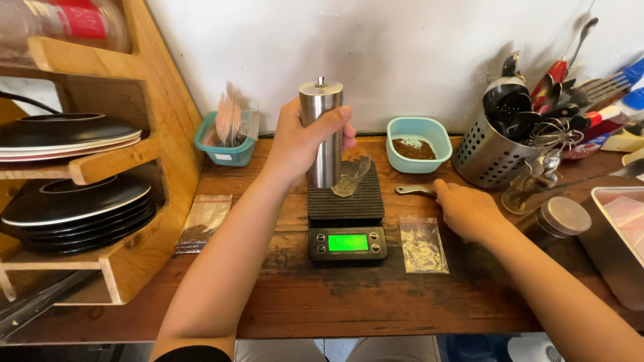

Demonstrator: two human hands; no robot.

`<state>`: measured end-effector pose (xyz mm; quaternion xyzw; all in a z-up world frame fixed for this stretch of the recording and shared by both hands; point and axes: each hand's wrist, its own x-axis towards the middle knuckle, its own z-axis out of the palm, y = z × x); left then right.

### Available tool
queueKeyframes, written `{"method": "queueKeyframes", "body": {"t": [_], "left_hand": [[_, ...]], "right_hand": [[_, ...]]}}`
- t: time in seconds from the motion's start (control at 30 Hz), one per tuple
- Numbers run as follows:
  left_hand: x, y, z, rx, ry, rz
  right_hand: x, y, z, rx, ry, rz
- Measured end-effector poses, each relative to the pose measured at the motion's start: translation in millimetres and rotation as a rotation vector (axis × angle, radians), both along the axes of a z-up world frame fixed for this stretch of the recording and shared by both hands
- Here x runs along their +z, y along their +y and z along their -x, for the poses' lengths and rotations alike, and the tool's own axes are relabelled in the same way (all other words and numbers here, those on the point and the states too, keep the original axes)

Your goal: The person pours coffee grounds from a plastic bag into a glass on a digital scale, then transfers the grounds into a manual grinder. They grind the coffee and pour the grounds into a small metal cup. Finally, they pour the grounds from the cup into a new plastic bag and seal it.

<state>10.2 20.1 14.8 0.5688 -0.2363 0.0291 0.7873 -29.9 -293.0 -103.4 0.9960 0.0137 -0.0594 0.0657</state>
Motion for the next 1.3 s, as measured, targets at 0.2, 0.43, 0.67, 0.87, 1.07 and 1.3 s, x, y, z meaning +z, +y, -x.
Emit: {"method": "queueKeyframes", "body": {"t": [0.2, 0.43, 0.67, 0.87, 1.07, 1.3], "left_hand": [[-0.9, 5.1, -1.4, -0.132, -0.069, -0.04], [24.1, 0.2, 18.7, -0.11, -0.246, -0.049], [52.4, -12.5, 1.7, 0.122, -0.329, -0.148], [43.8, -14.2, 5.3, 0.421, -0.579, 0.524], [41.2, -26.9, -8.5, 0.476, -0.723, 0.657], [36.4, -20.5, 1.6, 0.049, -0.478, 0.409]], "right_hand": [[3.7, 1.9, 2.9, 0.049, -0.016, -0.018], [138.6, 100.1, 50.9, 0.244, -0.495, -0.255], [117.8, 147.2, 10.0, 0.725, -0.305, -1.575], [100.4, 173.1, 20.1, 0.435, -0.558, -1.39], [92.8, 161.8, 14.9, 0.464, -0.554, -1.179], [100.1, 153.2, 7.8, 0.696, -0.242, -1.69]]}}
